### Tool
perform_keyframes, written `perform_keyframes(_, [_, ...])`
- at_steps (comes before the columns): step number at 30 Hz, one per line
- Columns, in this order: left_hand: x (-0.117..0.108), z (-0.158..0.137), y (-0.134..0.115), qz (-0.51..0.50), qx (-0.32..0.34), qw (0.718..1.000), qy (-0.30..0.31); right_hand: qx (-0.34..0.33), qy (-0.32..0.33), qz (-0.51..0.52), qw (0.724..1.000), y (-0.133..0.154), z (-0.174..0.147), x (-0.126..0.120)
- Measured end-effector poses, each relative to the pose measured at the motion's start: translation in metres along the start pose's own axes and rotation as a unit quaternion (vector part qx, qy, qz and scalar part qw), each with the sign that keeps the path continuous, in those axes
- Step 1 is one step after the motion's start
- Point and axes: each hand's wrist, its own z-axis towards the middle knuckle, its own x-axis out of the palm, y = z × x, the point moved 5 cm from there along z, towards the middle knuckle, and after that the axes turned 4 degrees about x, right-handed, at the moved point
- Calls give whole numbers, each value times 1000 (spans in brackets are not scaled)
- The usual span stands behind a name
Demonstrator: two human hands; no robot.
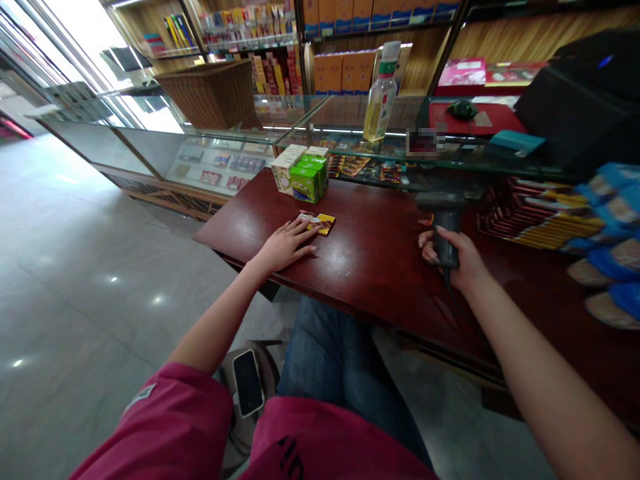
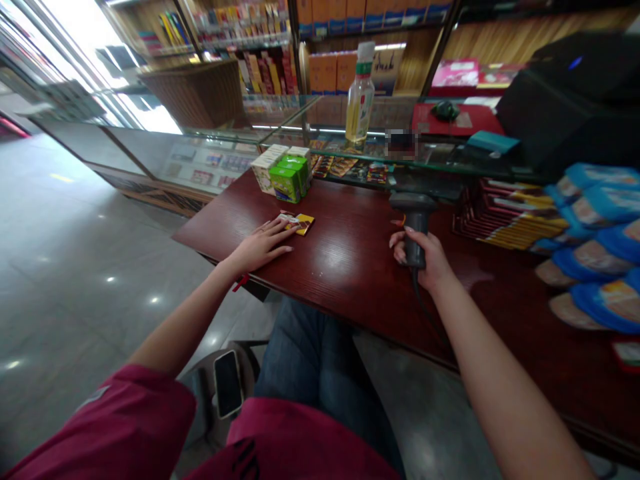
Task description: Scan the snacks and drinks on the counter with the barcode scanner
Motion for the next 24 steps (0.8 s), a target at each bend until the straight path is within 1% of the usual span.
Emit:
perform_keyframes(3, [-7,-2,34,-28,-47,998,-22,0,-3,-9,1000,-1,1,-1])
perform_keyframes(7, [-14,12,77,-52,-65,996,-28,5,-4,-13,1000,-2,1,-2])
perform_keyframes(9, [-15,21,92,-53,-75,995,-29,5,-6,-7,1000,-2,1,-2])
perform_keyframes(12, [-13,28,103,-57,-78,995,-38,6,-14,7,1000,-3,1,-2])
perform_keyframes(16, [-7,24,105,-46,-68,995,-55,-2,-23,20,1000,-5,2,0])
perform_keyframes(19, [-6,21,98,-24,-70,994,-84,-17,-33,28,999,-4,0,0])
perform_keyframes(21, [-9,24,83,-25,-58,991,-119,-38,-50,24,998,0,-4,-3])
perform_keyframes(22, [-11,29,71,-31,-40,990,-134,-53,-61,14,997,3,-8,-6])
perform_keyframes(24, [-11,45,33,-43,29,988,-145,-89,-92,-21,992,9,-18,-17])
